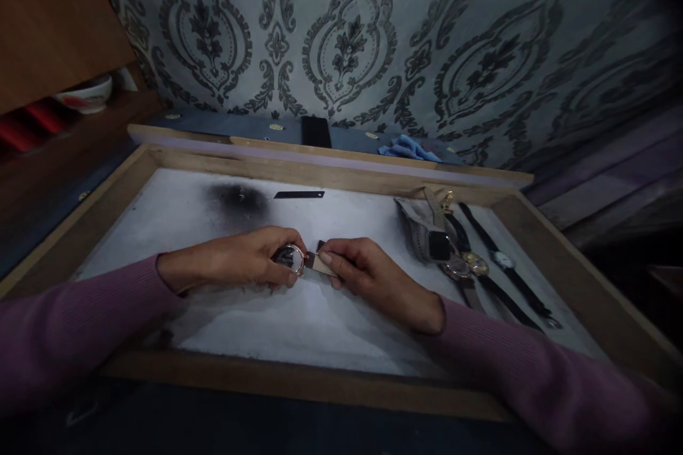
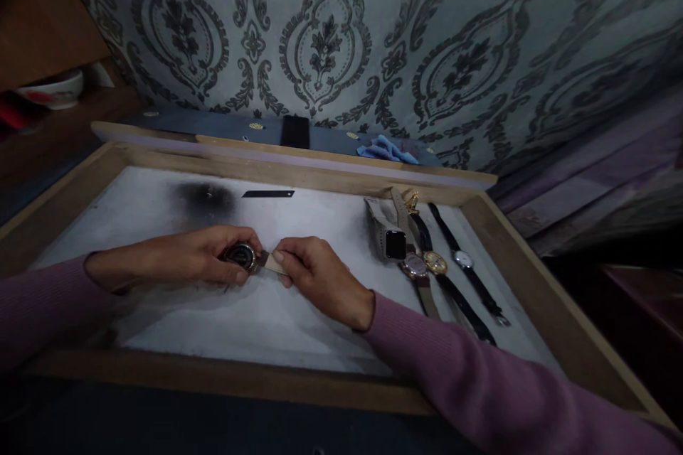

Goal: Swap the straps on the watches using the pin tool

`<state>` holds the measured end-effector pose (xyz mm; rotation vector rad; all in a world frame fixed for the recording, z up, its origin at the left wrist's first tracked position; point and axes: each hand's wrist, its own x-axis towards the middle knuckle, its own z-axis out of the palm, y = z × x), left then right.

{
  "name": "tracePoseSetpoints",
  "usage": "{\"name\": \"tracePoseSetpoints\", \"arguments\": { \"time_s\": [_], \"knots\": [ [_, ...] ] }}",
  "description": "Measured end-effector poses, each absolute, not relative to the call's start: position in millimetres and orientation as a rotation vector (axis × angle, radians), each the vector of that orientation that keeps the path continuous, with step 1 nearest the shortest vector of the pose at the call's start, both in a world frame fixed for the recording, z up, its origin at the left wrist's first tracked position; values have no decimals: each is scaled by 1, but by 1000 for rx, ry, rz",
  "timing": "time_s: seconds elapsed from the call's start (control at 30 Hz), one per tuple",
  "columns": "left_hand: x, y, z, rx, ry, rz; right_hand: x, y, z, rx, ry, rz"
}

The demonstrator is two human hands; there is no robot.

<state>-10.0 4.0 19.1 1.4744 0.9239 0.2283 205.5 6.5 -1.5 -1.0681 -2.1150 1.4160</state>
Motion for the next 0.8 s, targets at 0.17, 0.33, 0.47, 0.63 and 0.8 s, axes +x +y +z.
{"name": "tracePoseSetpoints", "arguments": {
  "time_s": [0.17,0.33,0.47,0.63,0.8],
  "knots": [
    [-10,5,18,1468,916,243,206,6,-1,-1070,-2115,1418],
    [-9,7,17,1481,924,243,206,4,-5,-1086,-2102,1447],
    [-9,5,20,1491,926,235,206,3,-5,-1078,-2057,1514],
    [-7,2,19,1465,905,263,203,2,-3,-1076,-1922,1686],
    [-6,1,16,1452,842,272,202,3,-1,-1044,-1841,1840]
  ]
}}
